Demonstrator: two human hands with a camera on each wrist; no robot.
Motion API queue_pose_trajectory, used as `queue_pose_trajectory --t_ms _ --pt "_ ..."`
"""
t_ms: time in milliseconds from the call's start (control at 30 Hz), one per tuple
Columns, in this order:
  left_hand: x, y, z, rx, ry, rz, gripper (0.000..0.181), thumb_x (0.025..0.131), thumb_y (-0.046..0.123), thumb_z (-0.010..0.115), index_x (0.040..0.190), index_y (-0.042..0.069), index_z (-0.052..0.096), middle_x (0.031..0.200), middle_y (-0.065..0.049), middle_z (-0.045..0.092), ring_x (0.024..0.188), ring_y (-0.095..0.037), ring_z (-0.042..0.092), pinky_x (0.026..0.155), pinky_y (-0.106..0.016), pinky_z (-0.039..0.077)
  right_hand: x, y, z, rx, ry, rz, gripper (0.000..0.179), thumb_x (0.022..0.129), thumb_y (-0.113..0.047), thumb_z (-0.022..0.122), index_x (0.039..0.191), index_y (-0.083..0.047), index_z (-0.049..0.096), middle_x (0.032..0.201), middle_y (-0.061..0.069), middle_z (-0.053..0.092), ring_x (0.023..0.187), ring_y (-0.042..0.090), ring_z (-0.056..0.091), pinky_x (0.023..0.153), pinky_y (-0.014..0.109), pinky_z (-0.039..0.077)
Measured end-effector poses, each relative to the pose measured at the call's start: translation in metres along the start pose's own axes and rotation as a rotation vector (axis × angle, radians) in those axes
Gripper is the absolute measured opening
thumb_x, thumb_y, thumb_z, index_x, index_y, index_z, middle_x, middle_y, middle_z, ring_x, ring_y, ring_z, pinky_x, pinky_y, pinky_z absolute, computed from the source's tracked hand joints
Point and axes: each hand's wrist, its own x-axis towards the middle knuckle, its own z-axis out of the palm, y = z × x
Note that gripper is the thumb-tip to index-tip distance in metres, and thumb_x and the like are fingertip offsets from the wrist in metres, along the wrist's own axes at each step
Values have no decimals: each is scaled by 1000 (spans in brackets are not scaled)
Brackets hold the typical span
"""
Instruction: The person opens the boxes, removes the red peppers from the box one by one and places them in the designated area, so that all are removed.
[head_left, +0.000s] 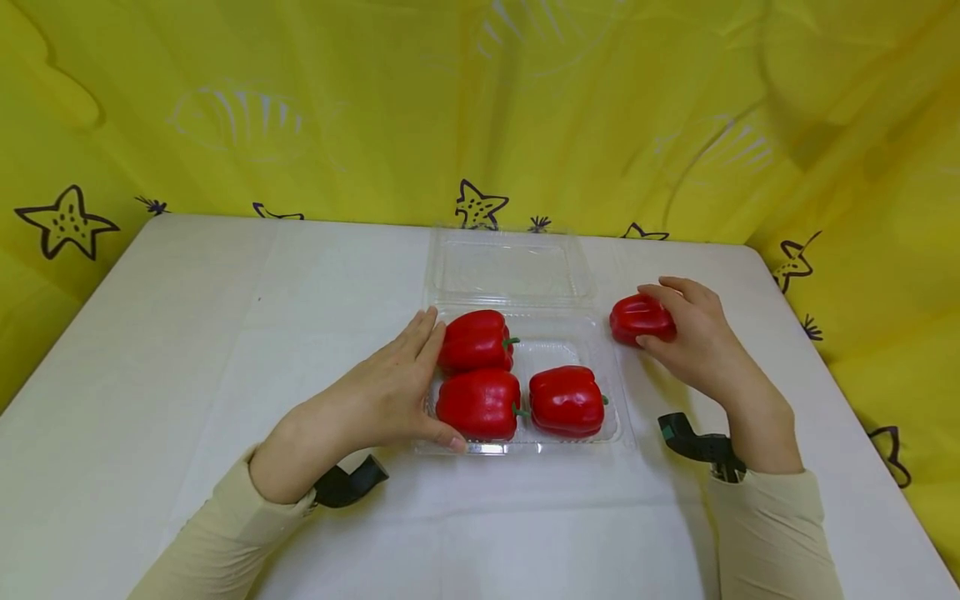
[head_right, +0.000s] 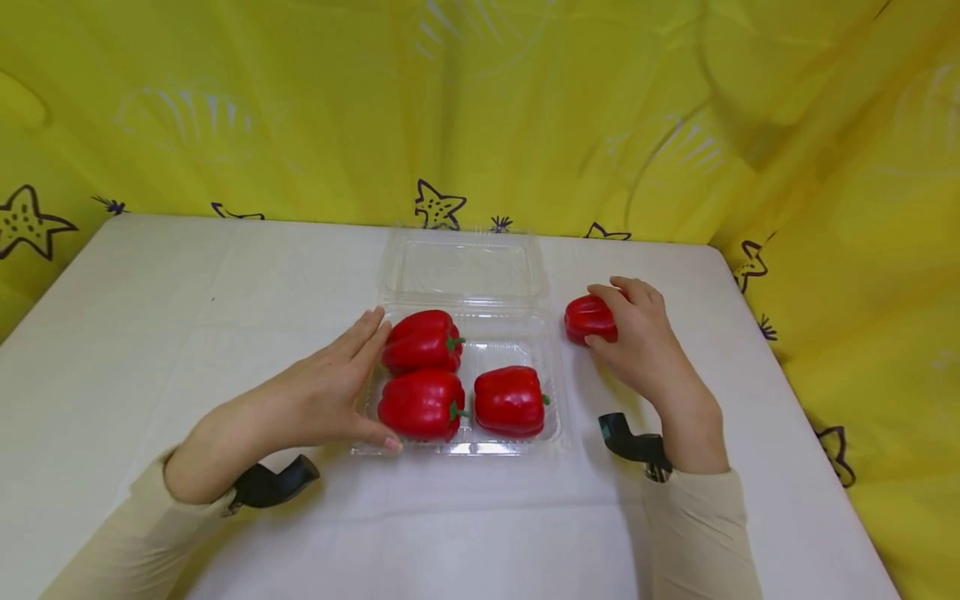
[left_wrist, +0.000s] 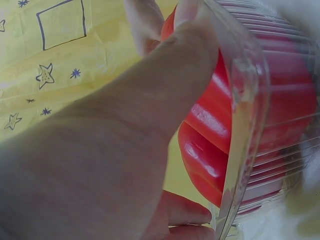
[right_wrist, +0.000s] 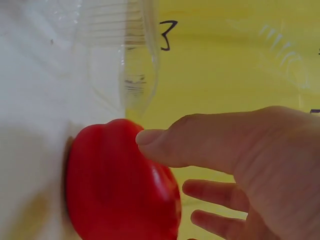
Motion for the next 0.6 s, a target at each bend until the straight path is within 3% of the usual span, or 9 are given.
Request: queue_pose_trajectory --t_ms 367,600 --pt "0 1 1 -7 1 -15 132 65 61 84 156 -5 16 166 -21 8 154 -38 9 117 -50 34 -12 -23 -15 18 63 -67 59 83 -5 75 138 -4 52 151 24 38 140 47 26 97 70 44" --pt "0 0 1 -3 -5 -15 132 65 62 84 156 -6 15 166 -21 6 155 -37 7 118 -49 32 -19 -37 -18 42 103 -160 57 83 -2 76 136 -5 54 148 22 42 138 44 32 96 68 46"
